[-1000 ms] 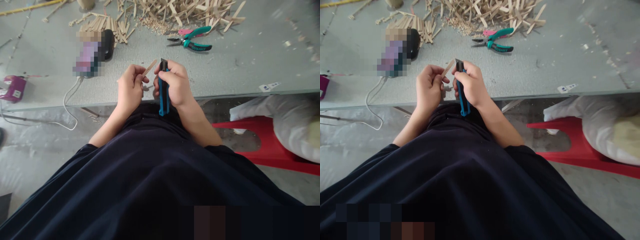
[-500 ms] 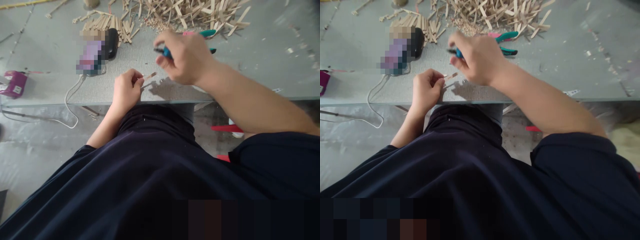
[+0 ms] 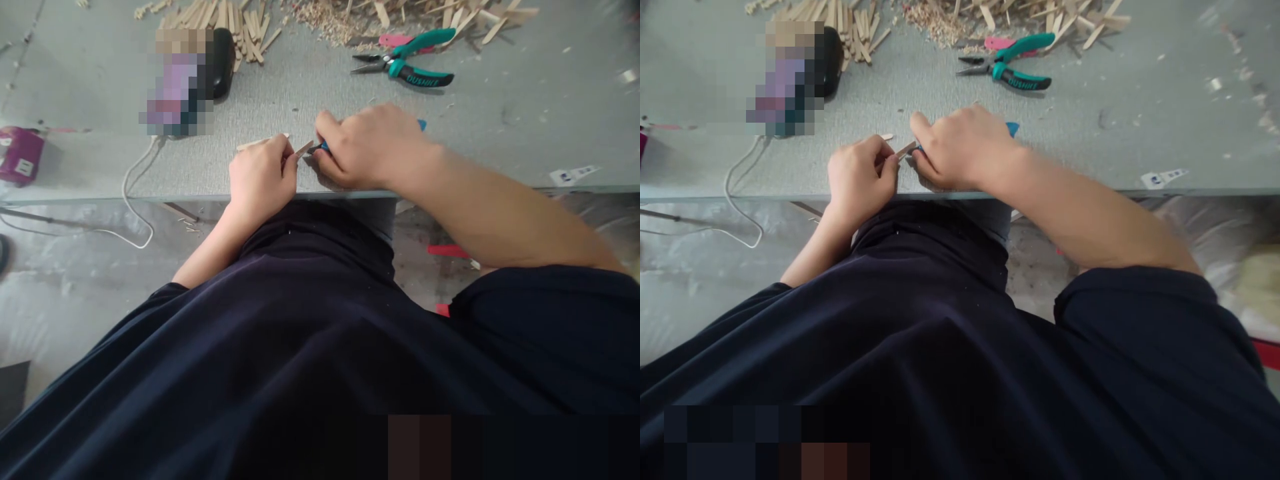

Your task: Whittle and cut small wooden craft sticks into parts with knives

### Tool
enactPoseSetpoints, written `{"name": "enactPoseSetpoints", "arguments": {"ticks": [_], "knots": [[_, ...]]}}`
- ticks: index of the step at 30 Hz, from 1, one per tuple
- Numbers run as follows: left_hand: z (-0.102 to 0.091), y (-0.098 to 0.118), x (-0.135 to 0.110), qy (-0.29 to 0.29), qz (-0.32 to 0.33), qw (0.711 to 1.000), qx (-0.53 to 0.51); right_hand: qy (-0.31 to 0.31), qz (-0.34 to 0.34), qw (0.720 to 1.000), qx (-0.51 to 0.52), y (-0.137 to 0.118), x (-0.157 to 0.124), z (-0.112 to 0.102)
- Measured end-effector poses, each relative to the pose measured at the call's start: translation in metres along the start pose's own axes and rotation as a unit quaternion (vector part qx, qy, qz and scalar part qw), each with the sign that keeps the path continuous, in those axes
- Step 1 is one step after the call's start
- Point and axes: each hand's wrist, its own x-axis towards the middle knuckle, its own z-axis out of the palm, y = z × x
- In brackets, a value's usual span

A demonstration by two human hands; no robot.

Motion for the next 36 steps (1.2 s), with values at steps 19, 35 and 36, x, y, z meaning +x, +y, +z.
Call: {"name": "enactPoseSetpoints", "arguments": {"ticks": [19, 35, 36], "knots": [[-0.007, 0.022, 0.0, -0.044, -0.075, 0.983, 0.161, -0.121, -0.027, 0.931, -0.343, -0.053, -0.009, -0.016], [-0.008, 0.028, -0.001, -0.066, -0.08, 0.977, 0.189, -0.169, -0.099, 0.847, -0.495, -0.071, -0.009, -0.021], [-0.008, 0.027, -0.001, -0.067, -0.079, 0.976, 0.189, -0.173, -0.095, 0.846, -0.495, -0.071, -0.009, -0.021]]}}
